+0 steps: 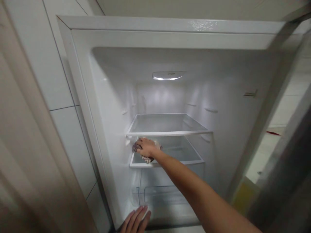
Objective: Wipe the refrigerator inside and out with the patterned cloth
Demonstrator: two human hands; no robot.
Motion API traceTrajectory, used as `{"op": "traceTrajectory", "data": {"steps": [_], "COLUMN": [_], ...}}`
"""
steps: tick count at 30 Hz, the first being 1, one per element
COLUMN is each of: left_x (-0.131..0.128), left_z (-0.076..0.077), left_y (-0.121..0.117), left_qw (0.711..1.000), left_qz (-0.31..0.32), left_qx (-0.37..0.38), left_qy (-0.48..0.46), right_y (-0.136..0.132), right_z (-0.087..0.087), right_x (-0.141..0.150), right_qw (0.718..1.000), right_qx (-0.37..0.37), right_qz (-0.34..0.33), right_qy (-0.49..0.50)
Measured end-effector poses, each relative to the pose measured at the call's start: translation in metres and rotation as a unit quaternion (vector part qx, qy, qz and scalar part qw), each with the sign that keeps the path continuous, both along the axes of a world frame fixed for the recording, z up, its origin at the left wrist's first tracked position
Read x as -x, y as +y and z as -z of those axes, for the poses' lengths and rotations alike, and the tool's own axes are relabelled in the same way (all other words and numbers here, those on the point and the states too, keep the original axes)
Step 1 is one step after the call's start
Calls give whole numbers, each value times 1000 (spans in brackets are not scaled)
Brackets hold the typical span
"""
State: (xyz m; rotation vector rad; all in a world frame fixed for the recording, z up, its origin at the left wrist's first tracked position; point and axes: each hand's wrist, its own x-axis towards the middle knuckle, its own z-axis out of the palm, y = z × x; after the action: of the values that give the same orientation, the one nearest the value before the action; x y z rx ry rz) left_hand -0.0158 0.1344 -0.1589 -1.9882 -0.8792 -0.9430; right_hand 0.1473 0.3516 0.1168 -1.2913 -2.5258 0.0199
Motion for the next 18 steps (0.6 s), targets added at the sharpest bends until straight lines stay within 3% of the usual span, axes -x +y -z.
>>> {"op": "traceTrajectory", "data": {"steps": [2,4,8,11,14,18], "left_x": [5,8,7,6,-1,-14], "left_z": [-12,-23,-38,-44,-37,-6], "left_y": [-2,-6,-13,-13,-8,4], "left_qw": [998,994,996,993,997,999], "left_qz": [2,15,22,19,5,6], "left_qx": [6,20,55,25,-12,-42], "left_qy": [60,106,64,111,80,-31], "right_y": [-16,-26,-23,-4,19,47], "right_z": [0,-1,-1,2,5,6], "right_x": [-25,-56,-120,-150,-147,-105], "right_qw": [999,999,992,967,947,938], "right_qx": [7,15,8,-1,-23,-76], "right_qz": [-42,-32,130,253,320,335], "right_qy": [-11,-15,3,12,23,44]}}
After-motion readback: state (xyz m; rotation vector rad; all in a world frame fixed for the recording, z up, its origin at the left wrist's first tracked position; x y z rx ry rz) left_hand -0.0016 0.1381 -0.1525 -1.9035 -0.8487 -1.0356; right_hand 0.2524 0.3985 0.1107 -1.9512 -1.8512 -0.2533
